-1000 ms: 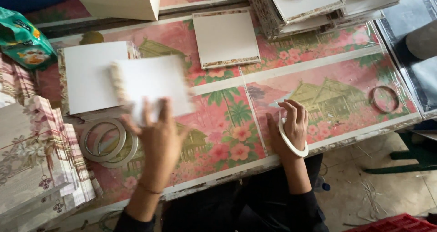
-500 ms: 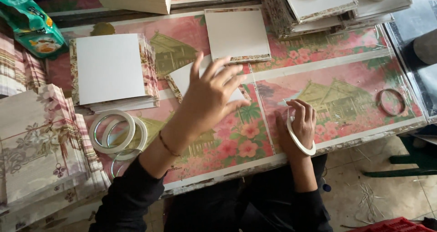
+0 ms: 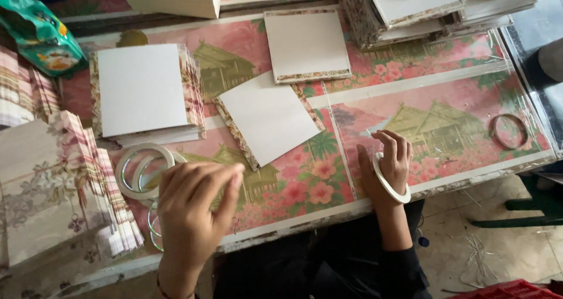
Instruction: Applying double-sided tape to the edges of decorative cards and stacking them.
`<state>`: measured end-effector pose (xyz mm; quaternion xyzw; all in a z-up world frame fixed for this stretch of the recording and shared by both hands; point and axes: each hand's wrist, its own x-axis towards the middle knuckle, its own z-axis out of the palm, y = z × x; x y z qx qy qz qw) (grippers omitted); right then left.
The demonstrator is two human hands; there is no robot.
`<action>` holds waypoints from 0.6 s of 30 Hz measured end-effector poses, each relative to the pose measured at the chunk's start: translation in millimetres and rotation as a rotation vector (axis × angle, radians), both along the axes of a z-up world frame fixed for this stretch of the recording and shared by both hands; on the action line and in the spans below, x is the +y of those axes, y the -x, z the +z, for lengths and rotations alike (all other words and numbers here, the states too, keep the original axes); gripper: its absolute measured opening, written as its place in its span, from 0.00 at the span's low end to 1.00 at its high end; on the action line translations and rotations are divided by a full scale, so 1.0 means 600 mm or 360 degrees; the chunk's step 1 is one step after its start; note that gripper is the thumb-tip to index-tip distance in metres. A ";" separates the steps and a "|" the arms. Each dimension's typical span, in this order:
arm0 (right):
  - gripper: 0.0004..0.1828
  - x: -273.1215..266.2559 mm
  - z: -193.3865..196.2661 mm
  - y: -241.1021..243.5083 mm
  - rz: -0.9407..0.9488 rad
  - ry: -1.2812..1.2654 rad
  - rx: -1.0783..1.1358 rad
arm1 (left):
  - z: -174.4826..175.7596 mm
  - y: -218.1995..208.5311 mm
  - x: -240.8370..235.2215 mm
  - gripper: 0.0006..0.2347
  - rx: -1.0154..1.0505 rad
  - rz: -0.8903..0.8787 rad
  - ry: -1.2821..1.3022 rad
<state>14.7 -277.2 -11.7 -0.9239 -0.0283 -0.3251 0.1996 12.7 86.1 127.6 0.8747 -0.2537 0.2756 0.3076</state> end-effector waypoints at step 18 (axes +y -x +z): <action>0.05 0.025 0.037 0.071 0.0009 -0.0318 0.0145 | -0.205 0.058 -0.046 0.24 0.0516 0.0053 -0.0676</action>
